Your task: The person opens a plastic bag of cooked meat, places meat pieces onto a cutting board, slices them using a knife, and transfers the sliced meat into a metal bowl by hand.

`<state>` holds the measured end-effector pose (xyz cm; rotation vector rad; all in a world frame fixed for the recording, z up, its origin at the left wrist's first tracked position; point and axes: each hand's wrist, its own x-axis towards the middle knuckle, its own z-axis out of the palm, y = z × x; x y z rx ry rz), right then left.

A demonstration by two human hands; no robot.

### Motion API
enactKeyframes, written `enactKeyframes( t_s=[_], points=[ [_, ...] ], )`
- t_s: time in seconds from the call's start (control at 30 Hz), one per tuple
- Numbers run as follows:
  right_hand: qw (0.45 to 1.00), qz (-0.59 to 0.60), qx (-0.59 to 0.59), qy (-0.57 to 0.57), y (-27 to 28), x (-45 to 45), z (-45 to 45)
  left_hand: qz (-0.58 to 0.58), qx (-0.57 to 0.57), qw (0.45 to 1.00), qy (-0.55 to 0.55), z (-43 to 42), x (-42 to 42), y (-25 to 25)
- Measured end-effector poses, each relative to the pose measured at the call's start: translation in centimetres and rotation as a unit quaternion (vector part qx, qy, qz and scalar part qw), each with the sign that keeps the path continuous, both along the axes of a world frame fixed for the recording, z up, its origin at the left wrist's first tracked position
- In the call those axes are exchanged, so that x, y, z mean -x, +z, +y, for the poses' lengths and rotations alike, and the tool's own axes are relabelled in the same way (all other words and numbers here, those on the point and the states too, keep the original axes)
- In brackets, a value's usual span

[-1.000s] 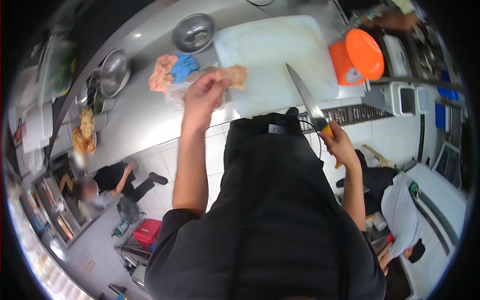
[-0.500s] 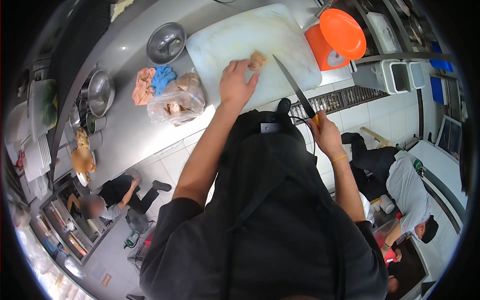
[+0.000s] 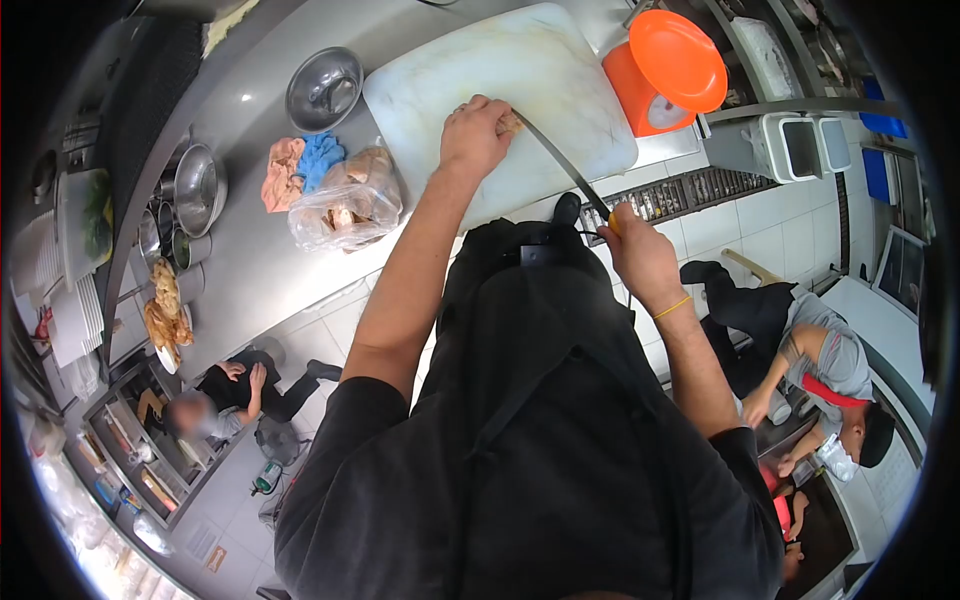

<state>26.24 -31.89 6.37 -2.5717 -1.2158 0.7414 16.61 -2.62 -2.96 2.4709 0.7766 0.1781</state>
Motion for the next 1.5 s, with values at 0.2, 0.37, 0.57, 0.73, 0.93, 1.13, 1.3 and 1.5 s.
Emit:
enactKeyframes(
  t_s=[0.2, 0.37, 0.57, 0.73, 0.93, 1.13, 1.3, 1.5],
  points=[
    [0.999, 0.003, 0.039, 0.014, 0.8, 0.2, 0.9, 0.017, 0.011, 1.000, -0.016, 0.4, 0.0, 0.5],
    [0.997, 0.026, 0.068, 0.008, -2.0, 1.2, 1.3, 0.014, -0.004, 1.000, -0.023, 0.3, 0.2, 0.6],
    [1.000, 0.008, 0.001, 0.021, -5.3, 0.6, 3.4, 0.020, -0.011, 0.999, -0.032, 0.6, 0.3, 0.7],
    [0.999, -0.003, 0.035, 0.035, -1.6, 0.3, 2.6, 0.005, -0.018, 1.000, -0.024, 0.8, 0.4, 0.1],
    [0.999, 0.012, 0.047, 0.025, -2.8, 0.9, 2.4, -0.028, -0.021, 0.999, -0.018, 0.5, 0.7, -0.3],
    [0.998, 0.009, 0.045, 0.037, -4.7, 0.1, 5.3, -0.013, -0.030, 0.999, -0.018, 0.4, 0.9, 0.0],
    [0.998, 0.004, 0.042, 0.049, -1.6, 0.0, 3.6, -0.001, -0.021, 1.000, -0.004, 0.3, 0.8, -0.2],
    [0.999, 0.016, 0.021, 0.039, -4.8, 0.9, 2.8, -0.016, -0.026, 1.000, -0.003, 0.2, 1.0, -0.1]
  ],
)
